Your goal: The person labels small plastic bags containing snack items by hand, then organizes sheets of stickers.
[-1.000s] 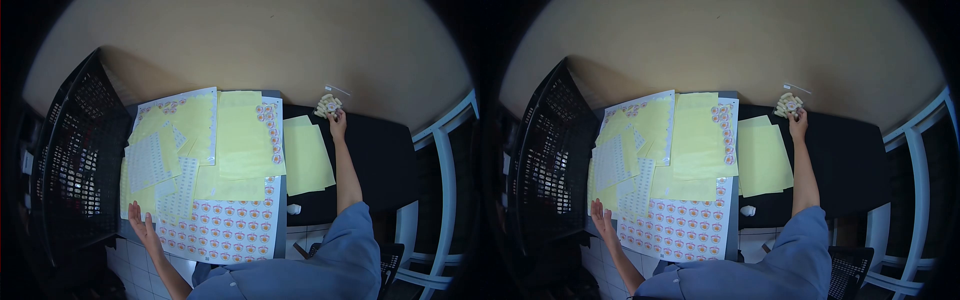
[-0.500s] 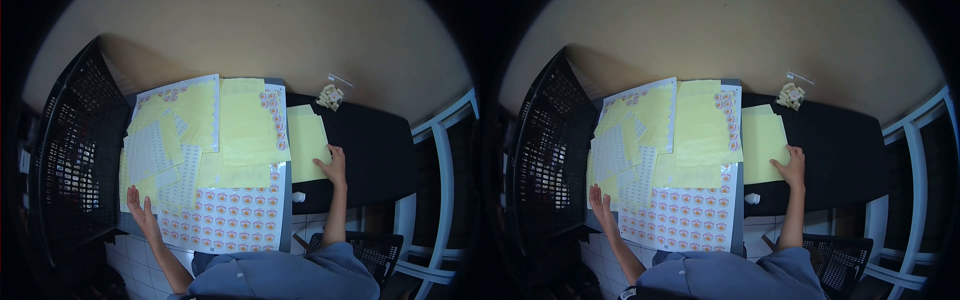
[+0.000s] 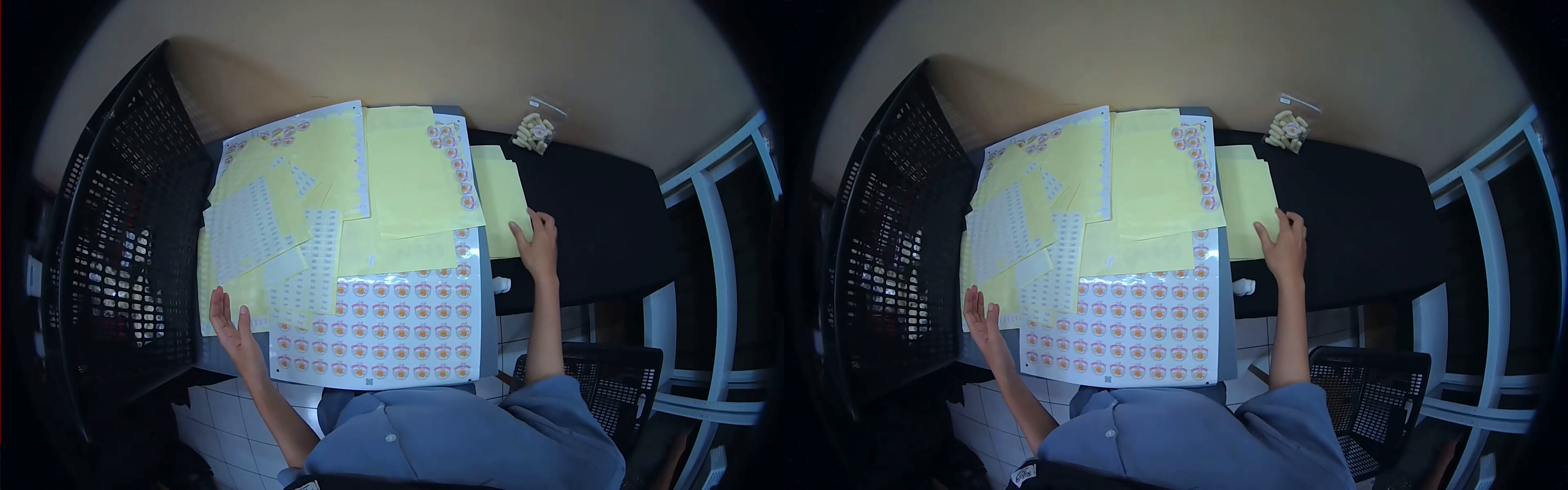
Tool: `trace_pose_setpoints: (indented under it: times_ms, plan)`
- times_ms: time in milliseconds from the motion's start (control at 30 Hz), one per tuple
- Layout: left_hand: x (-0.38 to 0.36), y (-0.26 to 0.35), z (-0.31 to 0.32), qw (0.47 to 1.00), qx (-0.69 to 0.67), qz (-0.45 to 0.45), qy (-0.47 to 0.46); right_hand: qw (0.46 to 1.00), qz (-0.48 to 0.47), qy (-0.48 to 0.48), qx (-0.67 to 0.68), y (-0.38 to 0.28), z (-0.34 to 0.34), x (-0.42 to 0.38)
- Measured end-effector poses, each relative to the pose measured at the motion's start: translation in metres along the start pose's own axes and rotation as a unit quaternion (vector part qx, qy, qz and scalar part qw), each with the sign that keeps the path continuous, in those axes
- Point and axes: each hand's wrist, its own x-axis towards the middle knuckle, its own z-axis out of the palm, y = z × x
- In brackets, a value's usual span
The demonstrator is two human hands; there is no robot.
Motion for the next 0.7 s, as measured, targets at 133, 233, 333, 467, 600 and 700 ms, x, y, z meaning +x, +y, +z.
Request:
trace_pose_setpoints:
  times_ms: [133,233,333,467,600,700]
  plan:
    - [0.011,-0.008,-0.022,1.000,-0.002,0.011,0.024,0.999,0.023,0.009,0.029,-0.024,-0.032,-0.042]
    - [0.019,-0.012,-0.037,0.999,0.044,0.026,0.013,0.999,0.014,0.020,0.034,-0.050,-0.046,-0.061]
    - [0.026,-0.010,-0.044,0.995,0.089,0.033,0.006,0.996,-0.045,0.016,0.079,-0.086,-0.052,-0.063]
    - [0.049,0.002,-0.047,0.976,0.186,0.083,-0.081,0.973,-0.149,-0.042,0.170,-0.152,-0.046,-0.063]
    - [0.078,-0.007,-0.029,0.954,0.178,0.156,-0.183,0.956,-0.236,-0.115,0.128,-0.215,-0.017,-0.074]
    - [0.093,-0.024,-0.011,0.929,0.227,0.203,-0.213,0.950,-0.247,-0.132,0.139,-0.247,0.012,-0.074]
